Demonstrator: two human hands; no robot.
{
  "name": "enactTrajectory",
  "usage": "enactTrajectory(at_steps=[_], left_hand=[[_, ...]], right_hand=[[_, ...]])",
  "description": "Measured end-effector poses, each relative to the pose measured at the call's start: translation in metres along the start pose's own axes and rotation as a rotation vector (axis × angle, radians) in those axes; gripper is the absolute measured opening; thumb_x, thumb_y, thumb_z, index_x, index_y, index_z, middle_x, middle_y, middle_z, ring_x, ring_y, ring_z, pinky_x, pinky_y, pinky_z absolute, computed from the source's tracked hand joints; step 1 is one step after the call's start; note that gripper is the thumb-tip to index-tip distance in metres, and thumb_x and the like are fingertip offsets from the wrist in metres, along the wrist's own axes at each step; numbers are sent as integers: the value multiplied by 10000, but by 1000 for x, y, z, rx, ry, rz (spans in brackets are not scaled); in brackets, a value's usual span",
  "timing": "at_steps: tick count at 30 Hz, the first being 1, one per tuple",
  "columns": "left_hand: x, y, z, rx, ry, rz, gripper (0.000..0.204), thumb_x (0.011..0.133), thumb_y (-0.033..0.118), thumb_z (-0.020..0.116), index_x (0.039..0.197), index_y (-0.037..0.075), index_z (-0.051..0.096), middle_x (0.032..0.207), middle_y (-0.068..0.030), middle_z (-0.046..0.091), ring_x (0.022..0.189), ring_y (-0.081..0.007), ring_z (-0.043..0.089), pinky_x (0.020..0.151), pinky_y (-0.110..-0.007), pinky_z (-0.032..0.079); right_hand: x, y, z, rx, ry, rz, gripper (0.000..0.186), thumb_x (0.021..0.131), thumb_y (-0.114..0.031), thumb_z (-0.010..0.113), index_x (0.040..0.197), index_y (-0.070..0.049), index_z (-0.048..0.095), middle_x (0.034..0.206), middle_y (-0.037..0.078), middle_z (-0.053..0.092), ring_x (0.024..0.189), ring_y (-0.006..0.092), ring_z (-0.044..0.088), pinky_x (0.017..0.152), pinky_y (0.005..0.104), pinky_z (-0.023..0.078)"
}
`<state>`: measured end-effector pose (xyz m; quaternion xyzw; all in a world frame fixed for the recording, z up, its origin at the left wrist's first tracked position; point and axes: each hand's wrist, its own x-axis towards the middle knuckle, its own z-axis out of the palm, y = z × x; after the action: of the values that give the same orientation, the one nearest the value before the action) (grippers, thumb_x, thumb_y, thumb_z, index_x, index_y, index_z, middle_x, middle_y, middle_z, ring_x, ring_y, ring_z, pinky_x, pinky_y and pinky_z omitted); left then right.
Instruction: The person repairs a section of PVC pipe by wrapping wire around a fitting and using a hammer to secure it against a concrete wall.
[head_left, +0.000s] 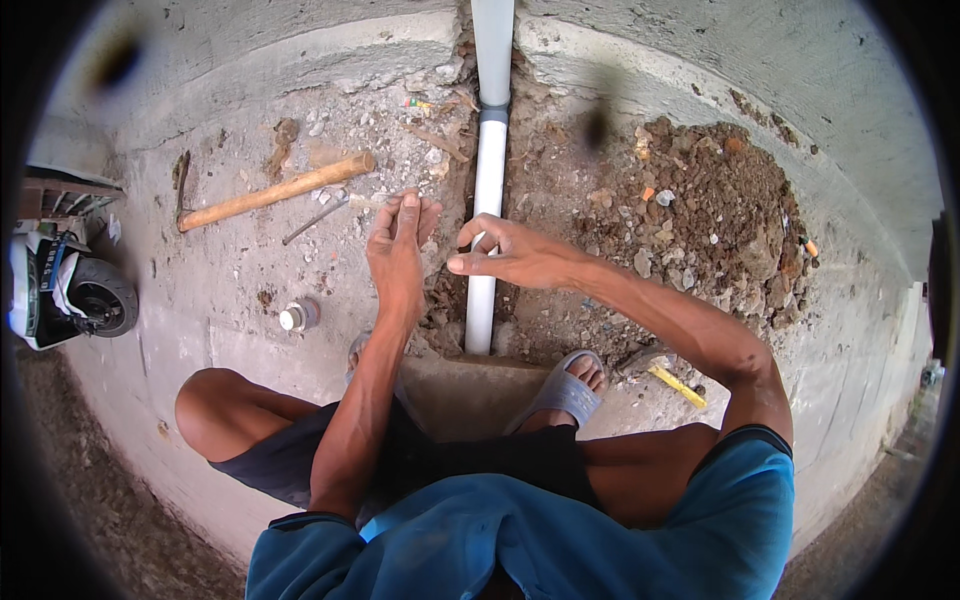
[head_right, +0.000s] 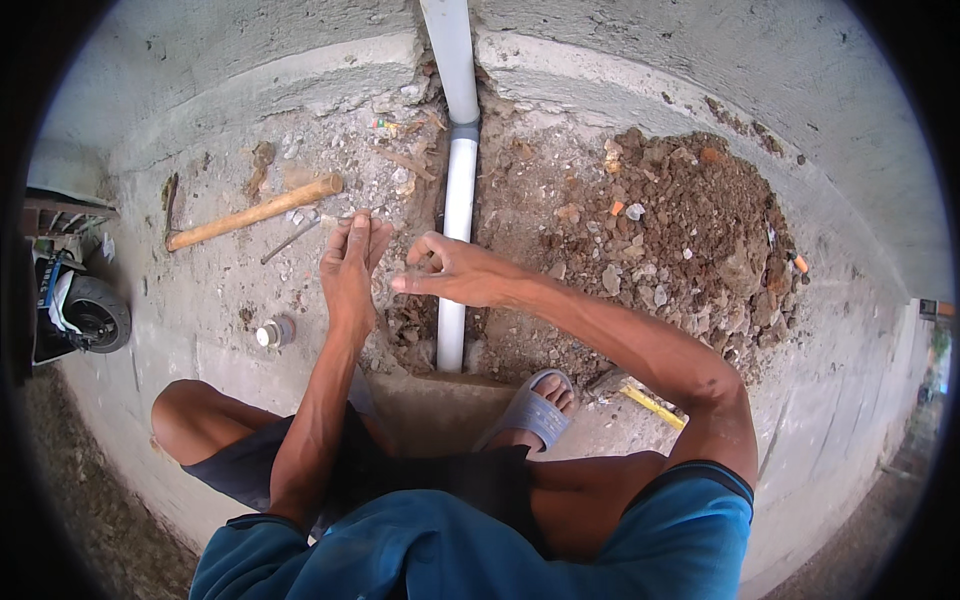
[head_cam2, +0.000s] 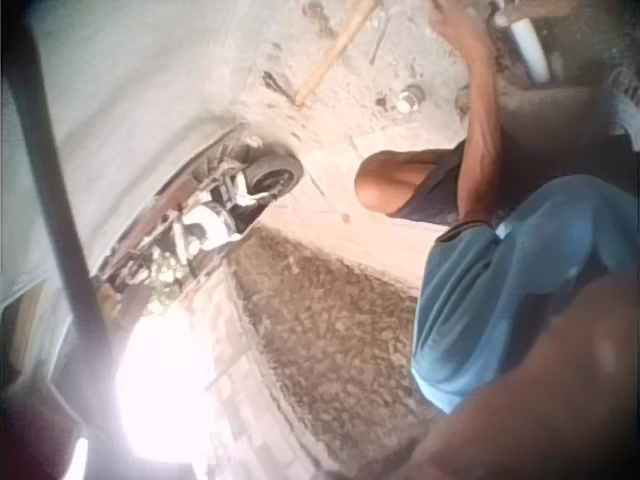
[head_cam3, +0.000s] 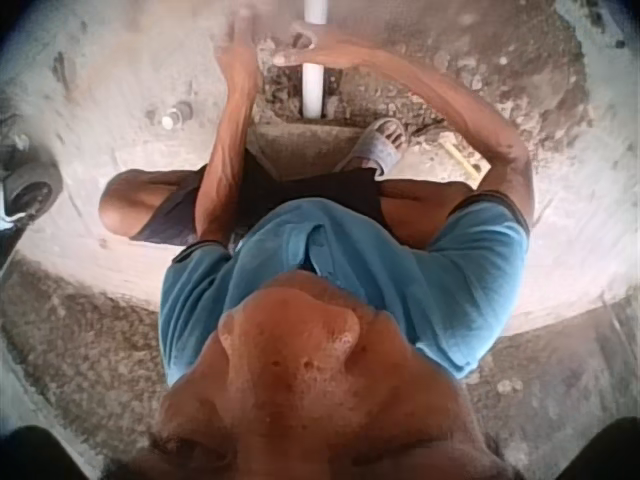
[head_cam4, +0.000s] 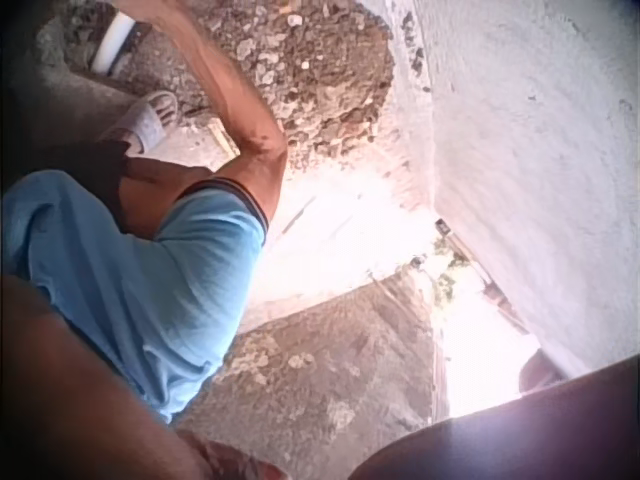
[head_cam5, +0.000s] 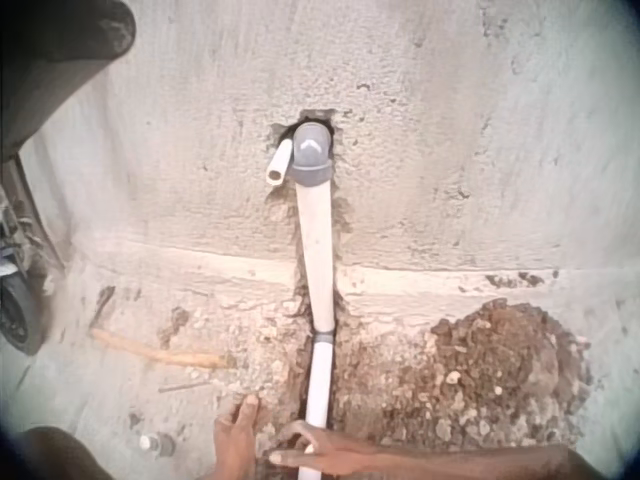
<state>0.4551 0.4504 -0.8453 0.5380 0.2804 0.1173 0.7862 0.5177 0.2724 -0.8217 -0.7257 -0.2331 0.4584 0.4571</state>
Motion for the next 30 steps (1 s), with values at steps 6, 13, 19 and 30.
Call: enactTrajectory(at_steps=[6, 13, 19, 30], left_hand=[[0, 11, 32, 4, 1, 92, 324, 1039, 220, 616, 1213, -52, 583, 1062, -118, 642, 1043, -235, 697, 936, -348, 594], [45, 78, 64, 528, 28, 542, 359, 1029, 316, 635, 1116, -32, 614, 996, -89, 640, 876, -181, 657, 792, -330, 542], [156, 120, 132, 876, -80, 859, 415, 1018, 327, 504, 1176, -54, 541, 980, -245, 690, 826, -435, 642, 837, -501, 500], [179, 155, 221, 953, 68, 718, 826, 877, 659, 658, 1316, -6, 444, 1110, -290, 684, 1040, -460, 675, 916, -547, 513]], right_hand=[[9, -8, 0, -65, -168, -132, 558, 962, -565, 641, 1081, -20, 655, 1041, 150, 697, 983, 244, 637, 923, 386, 490], [0, -46, -59, 251, 20, -182, 619, 965, -651, 574, 1173, -72, 649, 898, 67, 699, 963, 185, 604, 899, 420, 456], [4, -75, -111, 67, 381, -338, 464, 982, -502, 626, 1058, -55, 724, 860, 63, 708, 962, 184, 601, 882, 387, 429], [7, -83, -144, 35, 730, -364, 342, 963, -368, 631, 923, -46, 736, 754, 25, 683, 767, 131, 557, 756, 323, 439]])
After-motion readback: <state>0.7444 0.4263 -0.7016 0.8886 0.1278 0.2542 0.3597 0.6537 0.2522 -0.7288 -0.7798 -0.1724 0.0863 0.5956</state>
